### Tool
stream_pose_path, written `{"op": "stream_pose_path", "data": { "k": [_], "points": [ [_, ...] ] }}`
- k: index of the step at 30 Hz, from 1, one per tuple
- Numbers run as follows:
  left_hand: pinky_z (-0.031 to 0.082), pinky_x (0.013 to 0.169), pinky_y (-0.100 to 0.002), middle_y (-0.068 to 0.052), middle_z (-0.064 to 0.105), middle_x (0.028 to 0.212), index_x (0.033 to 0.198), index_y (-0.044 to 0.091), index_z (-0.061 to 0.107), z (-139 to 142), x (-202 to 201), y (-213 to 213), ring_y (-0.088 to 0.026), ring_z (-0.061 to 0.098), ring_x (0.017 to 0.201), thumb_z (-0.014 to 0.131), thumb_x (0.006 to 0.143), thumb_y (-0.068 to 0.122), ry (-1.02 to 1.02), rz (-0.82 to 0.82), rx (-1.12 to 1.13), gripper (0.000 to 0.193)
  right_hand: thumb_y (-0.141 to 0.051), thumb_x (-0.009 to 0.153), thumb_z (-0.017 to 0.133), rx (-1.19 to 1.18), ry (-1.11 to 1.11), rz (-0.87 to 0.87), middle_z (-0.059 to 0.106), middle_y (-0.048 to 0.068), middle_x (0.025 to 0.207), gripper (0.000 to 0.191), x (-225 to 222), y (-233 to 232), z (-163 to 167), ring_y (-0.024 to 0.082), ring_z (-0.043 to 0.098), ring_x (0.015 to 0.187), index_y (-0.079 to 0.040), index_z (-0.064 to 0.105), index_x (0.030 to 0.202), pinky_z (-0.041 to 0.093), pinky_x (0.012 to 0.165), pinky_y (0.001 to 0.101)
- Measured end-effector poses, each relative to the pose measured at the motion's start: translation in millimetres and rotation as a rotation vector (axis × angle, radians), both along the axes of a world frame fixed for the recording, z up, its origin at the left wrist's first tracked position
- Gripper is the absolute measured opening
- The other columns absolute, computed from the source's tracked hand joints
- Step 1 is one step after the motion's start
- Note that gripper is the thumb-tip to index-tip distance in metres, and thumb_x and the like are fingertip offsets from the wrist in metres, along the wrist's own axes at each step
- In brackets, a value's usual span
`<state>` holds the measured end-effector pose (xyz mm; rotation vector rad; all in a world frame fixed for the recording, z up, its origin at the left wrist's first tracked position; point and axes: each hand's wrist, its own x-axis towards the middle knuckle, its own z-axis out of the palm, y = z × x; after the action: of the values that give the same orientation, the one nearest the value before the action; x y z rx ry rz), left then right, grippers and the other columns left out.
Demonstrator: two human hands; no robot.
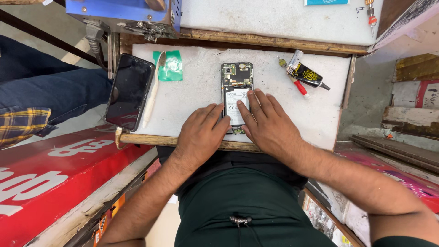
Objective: The person applies adhesive to the edges of a smartphone back cover, aligns and presses it onto the phone chassis, and secures it with rubber bands. They then test the screen responsiveness and later remove the battery from a different disassembled phone.
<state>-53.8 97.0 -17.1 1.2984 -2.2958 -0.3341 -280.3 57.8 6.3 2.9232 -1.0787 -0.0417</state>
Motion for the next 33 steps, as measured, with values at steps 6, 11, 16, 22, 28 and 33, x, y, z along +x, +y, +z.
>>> {"op": "stream_pose_path", "data": {
  "k": [6,11,16,22,28,33],
  "points": [
    [0.057,0.094,-0.044,-0.024,0.064,0.126,0.115,0.002,0.070,6.8,-1.4,-4.2,-0.036,0.063,0.120,0.077,0.091,0.029,-0.038,-0.032,0.001,0.036,-0.050,0.095,0.058,0.087,-0.028,0.103,0.056,0.030,0.128,0.069,-2.0,-25.3,1.7,0.044,0.050,0.133,0.001,0.051,0.141,0.039,0.116,0.0513],
    [0.059,0.094,-0.043,-0.022,0.066,0.125,0.113,0.003,0.070,3.8,-3.0,-3.6,-0.035,0.065,0.119,0.076,0.092,0.027,-0.052,-0.009,-0.044,0.032,-0.050,0.093,0.063,0.058,0.003,0.210,0.056,0.024,0.125,0.059,-0.7,-32.4,7.4,0.046,0.056,0.127,-0.006,0.055,0.131,0.045,0.111,0.0519],
    [0.059,0.090,-0.043,-0.022,0.068,0.122,0.104,0.001,0.069,1.0,-3.2,-8.2,-0.033,0.068,0.115,0.077,0.093,0.024,-0.087,-0.021,-0.091,0.027,-0.051,0.085,0.070,0.073,0.025,0.270,0.055,0.020,0.116,0.051,7.6,-36.5,9.4,0.054,0.057,0.121,-0.012,0.053,0.114,0.051,0.103,0.0569],
    [0.060,0.091,-0.043,-0.023,0.070,0.121,0.100,0.002,0.068,0.1,0.7,-7.7,-0.033,0.069,0.114,0.082,0.086,0.025,0.008,-0.029,-0.077,0.030,-0.053,0.088,0.068,0.046,0.086,0.345,0.053,0.017,0.109,0.051,10.4,-38.6,3.6,0.057,0.061,0.113,-0.010,0.050,0.109,0.056,0.096,0.0584],
    [0.059,0.095,-0.043,-0.021,0.069,0.123,0.106,0.002,0.069,-3.0,0.3,-8.2,-0.032,0.070,0.113,0.084,0.085,0.027,0.039,0.001,-0.084,0.036,-0.054,0.090,0.064,0.029,0.080,0.360,0.053,0.018,0.110,0.049,9.7,-39.5,-0.2,0.057,0.062,0.111,-0.011,0.049,0.108,0.057,0.093,0.0569],
    [0.060,0.092,-0.041,-0.021,0.068,0.123,0.111,0.001,0.069,-2.3,3.2,-9.5,-0.031,0.071,0.110,0.084,0.085,0.028,0.036,-0.018,-0.046,0.041,-0.053,0.092,0.061,0.036,0.073,0.361,0.054,0.019,0.114,0.047,6.5,-40.5,0.6,0.056,0.062,0.113,-0.010,0.050,0.108,0.056,0.096,0.0551]
  ]
}}
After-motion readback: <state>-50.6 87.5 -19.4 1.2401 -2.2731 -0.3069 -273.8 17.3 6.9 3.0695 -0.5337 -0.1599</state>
